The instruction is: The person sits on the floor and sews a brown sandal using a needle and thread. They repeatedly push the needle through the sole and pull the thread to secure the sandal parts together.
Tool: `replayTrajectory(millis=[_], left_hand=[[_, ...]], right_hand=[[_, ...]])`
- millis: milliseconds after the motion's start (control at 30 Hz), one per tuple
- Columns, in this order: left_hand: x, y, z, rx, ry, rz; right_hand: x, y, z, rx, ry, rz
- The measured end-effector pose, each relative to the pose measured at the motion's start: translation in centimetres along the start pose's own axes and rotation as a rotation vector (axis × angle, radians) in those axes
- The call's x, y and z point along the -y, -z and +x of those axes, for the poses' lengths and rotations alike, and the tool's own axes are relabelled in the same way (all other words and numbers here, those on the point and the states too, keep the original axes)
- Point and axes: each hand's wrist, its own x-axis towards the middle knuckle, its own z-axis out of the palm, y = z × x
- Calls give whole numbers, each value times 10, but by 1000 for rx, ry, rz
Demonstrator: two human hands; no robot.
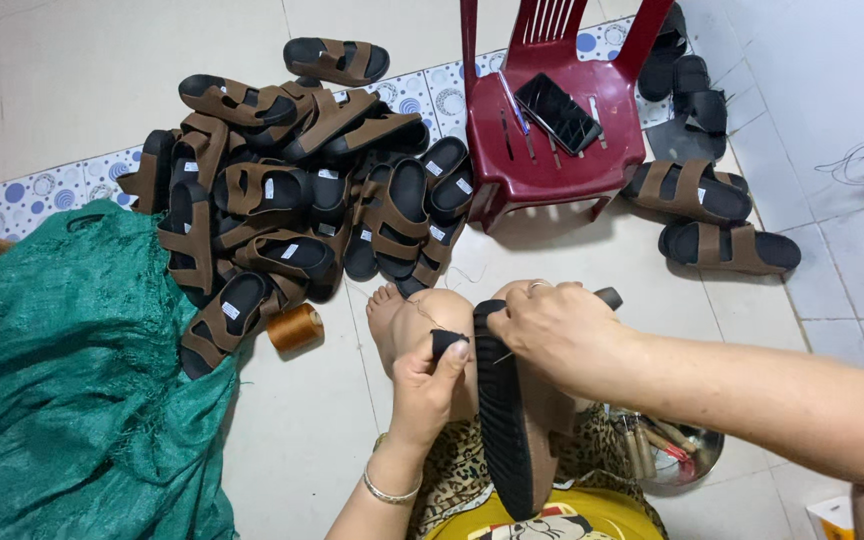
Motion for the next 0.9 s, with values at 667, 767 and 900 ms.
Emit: replayTrajectory(millis=[667, 767, 900], left_hand=[[-19, -74, 81, 335, -61, 1315], [25, -84, 86, 360, -38, 1299], [20, -79, 90, 524, 193, 1271]], right_hand=[[-155, -292, 94, -112, -1269, 1269], [-163, -314, 120, -26, -1289, 1092], [-169, -309, 137, 121, -1122, 903]])
